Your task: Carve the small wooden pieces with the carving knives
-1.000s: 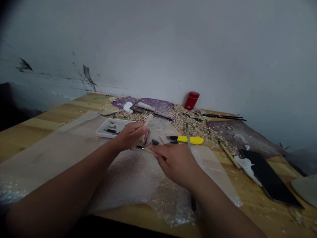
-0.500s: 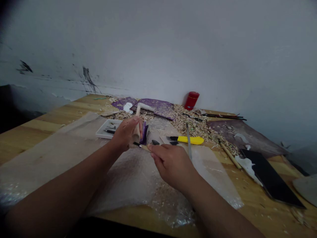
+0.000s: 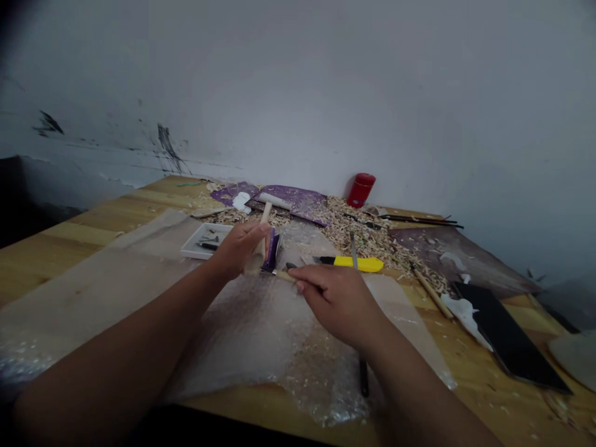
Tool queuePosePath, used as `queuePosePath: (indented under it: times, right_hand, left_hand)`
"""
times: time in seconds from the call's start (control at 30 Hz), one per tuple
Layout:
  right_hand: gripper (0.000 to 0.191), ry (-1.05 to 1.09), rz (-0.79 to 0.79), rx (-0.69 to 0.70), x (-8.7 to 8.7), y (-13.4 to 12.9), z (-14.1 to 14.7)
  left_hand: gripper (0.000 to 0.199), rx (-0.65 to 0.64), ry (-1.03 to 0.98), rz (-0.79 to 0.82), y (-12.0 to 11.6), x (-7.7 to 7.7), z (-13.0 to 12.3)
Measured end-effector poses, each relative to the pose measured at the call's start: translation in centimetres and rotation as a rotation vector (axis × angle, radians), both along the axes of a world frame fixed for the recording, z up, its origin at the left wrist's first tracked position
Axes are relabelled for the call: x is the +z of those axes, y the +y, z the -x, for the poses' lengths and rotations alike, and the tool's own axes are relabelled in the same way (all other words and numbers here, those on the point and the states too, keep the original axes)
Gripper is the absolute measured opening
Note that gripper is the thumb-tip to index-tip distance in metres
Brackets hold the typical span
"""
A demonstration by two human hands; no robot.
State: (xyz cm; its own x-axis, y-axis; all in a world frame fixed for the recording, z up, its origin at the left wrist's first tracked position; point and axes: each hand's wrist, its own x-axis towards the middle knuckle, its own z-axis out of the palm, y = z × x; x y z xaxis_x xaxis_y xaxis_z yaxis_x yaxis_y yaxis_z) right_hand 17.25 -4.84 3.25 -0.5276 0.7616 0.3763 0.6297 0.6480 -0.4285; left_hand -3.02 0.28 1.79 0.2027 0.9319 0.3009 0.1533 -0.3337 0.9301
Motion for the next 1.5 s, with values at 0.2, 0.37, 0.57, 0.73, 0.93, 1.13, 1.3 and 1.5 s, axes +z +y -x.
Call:
queuePosePath:
  times: [0.2,0.37,0.57,0.73,0.93,1.13,1.3,1.5]
  right_hand:
    - [0.027,-0.128,-0.049,0.027,-0.3,-0.3,0.5]
    - [0.027,-0.21,-0.102,0.02,-0.8,-0.5,0.9]
    - [0.026,-0.274,-0.123,-0.019,-1.1,-1.2,1.8]
    - [0.027,-0.263,-0.136,-0.036,-1.5,-1.3,2.1]
    - [0.031,-0.181,-0.164,-0.03,-2.2,-1.3,2.1]
    - [0.026,-0.066,-0.121,-0.008,-2.4,-0.3,1.9]
    - [0.022,0.113,-0.031,0.006,-1.8,1.0,0.5]
    - [0.022,0.087,-0.124,0.003,-1.2,0.8,0.0]
  left_hand:
    - [0.039,0.02,0.202,-0.129,-0.1,0.1,-0.2]
    - [0.039,-0.011,0.308,-0.164,-0.1,-0.2,-0.3]
    - [0.039,0.033,0.384,-0.17,-0.2,-0.2,-0.4]
    - [0.041,0.133,0.167,-0.051,0.0,-0.2,-0.3]
    - [0.043,0.167,-0.077,0.063,0.2,-0.3,-0.2]
    - [0.041,0.192,-0.253,0.181,0.2,0.0,-0.6]
    - [0.04,0.211,-0.317,0.218,0.4,-0.3,-0.7]
    - [0.039,0.186,-0.346,0.248,0.4,-0.3,-0.7]
